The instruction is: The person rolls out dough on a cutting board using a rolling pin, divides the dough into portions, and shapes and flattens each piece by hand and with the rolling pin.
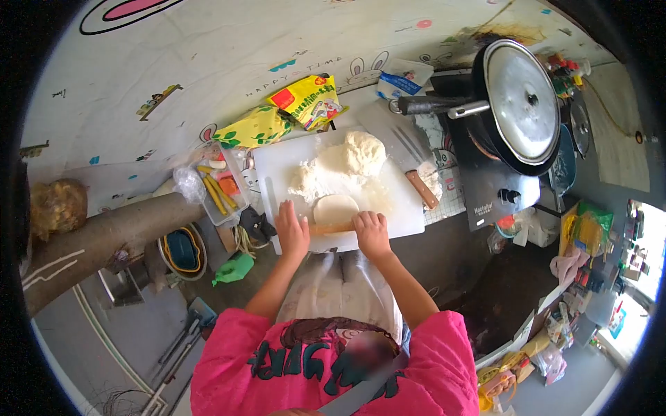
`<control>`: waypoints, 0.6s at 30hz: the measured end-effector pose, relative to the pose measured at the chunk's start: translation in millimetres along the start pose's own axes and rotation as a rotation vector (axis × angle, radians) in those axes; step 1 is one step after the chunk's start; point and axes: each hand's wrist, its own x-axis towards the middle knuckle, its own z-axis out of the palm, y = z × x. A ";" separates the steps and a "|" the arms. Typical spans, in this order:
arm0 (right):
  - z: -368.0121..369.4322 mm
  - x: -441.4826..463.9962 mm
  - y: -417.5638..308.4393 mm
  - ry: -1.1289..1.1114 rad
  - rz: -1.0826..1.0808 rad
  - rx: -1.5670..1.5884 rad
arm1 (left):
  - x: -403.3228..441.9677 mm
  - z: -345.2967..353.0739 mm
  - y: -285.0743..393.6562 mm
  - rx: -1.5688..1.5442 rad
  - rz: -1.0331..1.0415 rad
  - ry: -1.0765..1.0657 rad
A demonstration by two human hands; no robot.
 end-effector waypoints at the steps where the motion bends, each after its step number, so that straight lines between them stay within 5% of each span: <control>1: -2.5 8.8 2.9 -0.002 0.019 0.045 | 0.7 12.7 -4.6 -0.049 -0.018 -0.059; 18: 38.6 104.0 48.8 0.651 0.719 0.104 | 104.3 35.5 13.1 -0.017 -0.302 0.225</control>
